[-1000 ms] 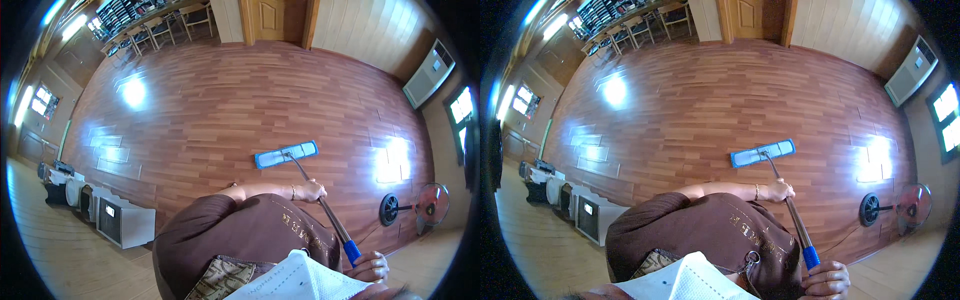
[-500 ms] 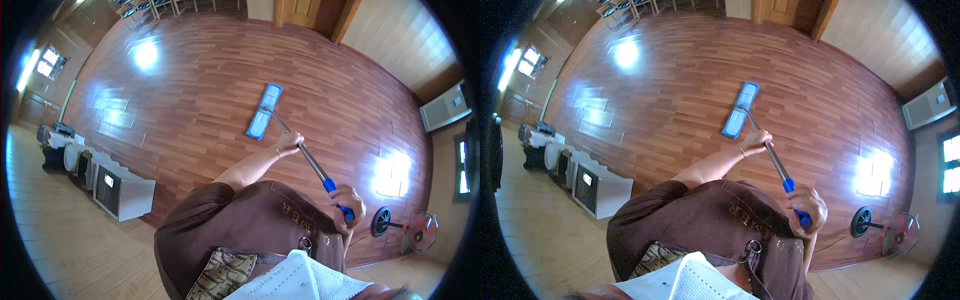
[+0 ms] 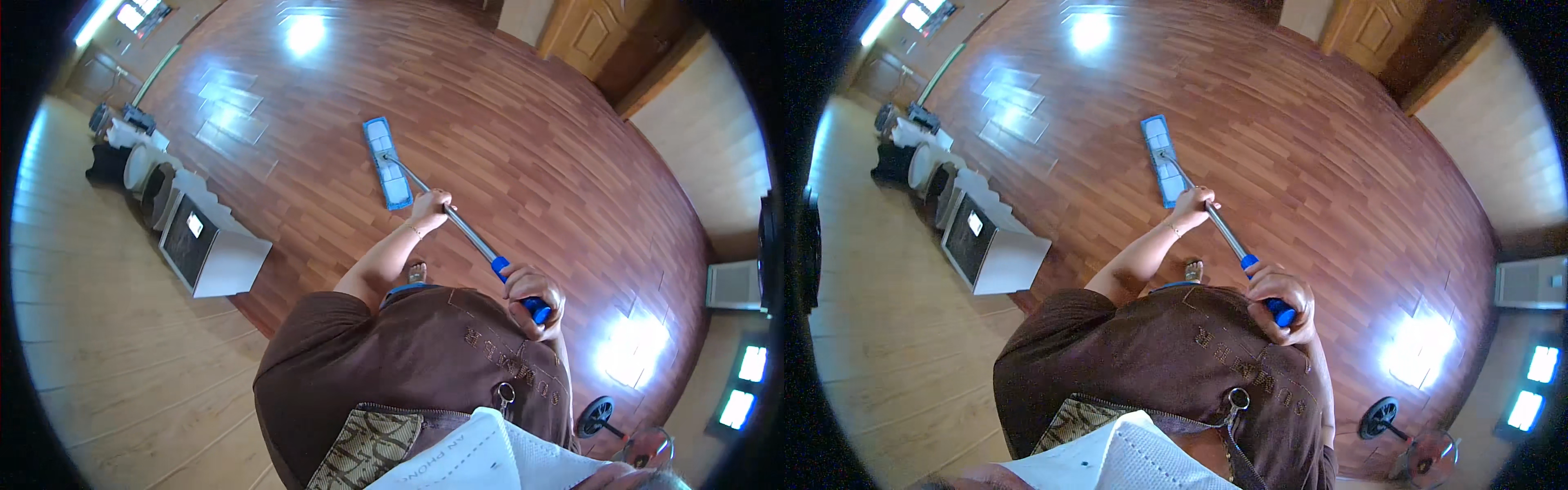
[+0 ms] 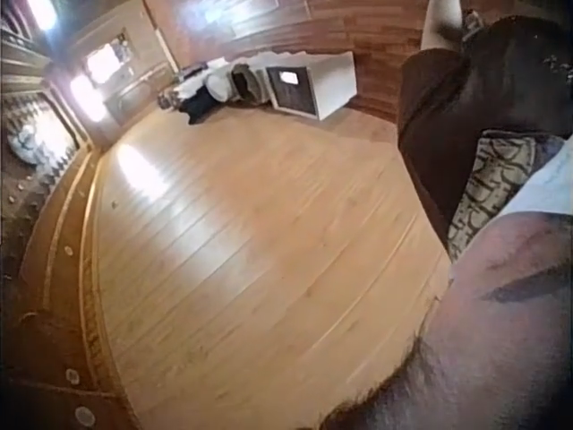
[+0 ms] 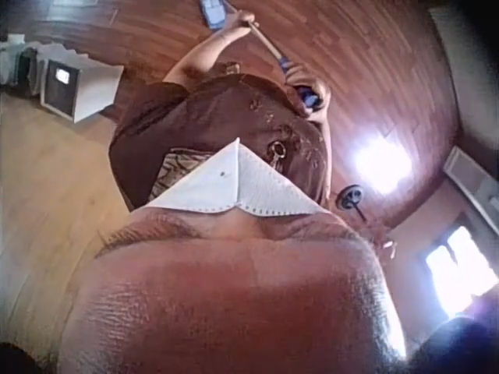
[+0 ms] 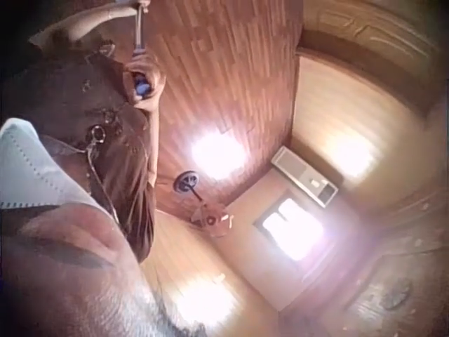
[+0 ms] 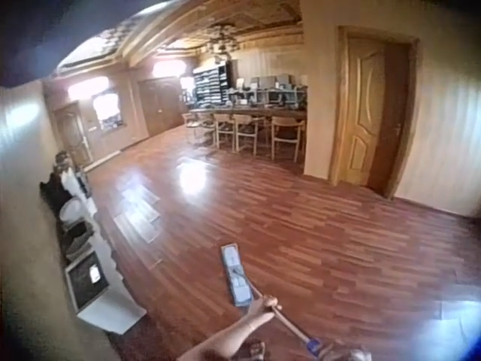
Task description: Mopping a wooden floor in a large room using a flat mop.
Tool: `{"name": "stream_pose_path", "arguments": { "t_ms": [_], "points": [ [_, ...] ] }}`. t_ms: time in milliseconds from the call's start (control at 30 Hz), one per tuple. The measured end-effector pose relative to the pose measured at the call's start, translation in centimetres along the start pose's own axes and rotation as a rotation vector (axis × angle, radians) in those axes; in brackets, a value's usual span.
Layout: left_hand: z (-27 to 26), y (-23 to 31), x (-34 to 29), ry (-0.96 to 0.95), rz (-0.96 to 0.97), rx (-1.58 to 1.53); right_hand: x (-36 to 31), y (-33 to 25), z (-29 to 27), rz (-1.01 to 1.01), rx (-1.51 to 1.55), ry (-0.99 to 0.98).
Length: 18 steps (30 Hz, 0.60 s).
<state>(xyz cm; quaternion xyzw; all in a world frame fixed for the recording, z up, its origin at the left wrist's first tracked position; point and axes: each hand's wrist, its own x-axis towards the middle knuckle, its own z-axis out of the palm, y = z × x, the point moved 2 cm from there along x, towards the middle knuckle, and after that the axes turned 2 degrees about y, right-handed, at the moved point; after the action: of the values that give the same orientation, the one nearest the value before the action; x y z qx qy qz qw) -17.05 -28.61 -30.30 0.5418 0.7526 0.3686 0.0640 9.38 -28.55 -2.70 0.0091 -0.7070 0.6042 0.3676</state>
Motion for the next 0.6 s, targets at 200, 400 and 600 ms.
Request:
{"name": "stream_pose_path", "arguments": {
  "t_ms": [200, 400, 600],
  "points": [
    [-5.1, -1.6, -3.4, 0.131, -0.102, 0.176, 2.4, 1.7, 0.7, 0.041, 0.16, -0.141],
    [-8.6, -3.0, -7.3, 0.179, -0.188, 0.158, 4.5, 3.1, 1.1, 0.111, 0.263, -0.277],
    [-10.2, -5.2, -13.4, 0.166, -0.3, 0.138, 5.9, 4.7, 2.2, 0.17, 0.412, -0.382]
  ]
}}
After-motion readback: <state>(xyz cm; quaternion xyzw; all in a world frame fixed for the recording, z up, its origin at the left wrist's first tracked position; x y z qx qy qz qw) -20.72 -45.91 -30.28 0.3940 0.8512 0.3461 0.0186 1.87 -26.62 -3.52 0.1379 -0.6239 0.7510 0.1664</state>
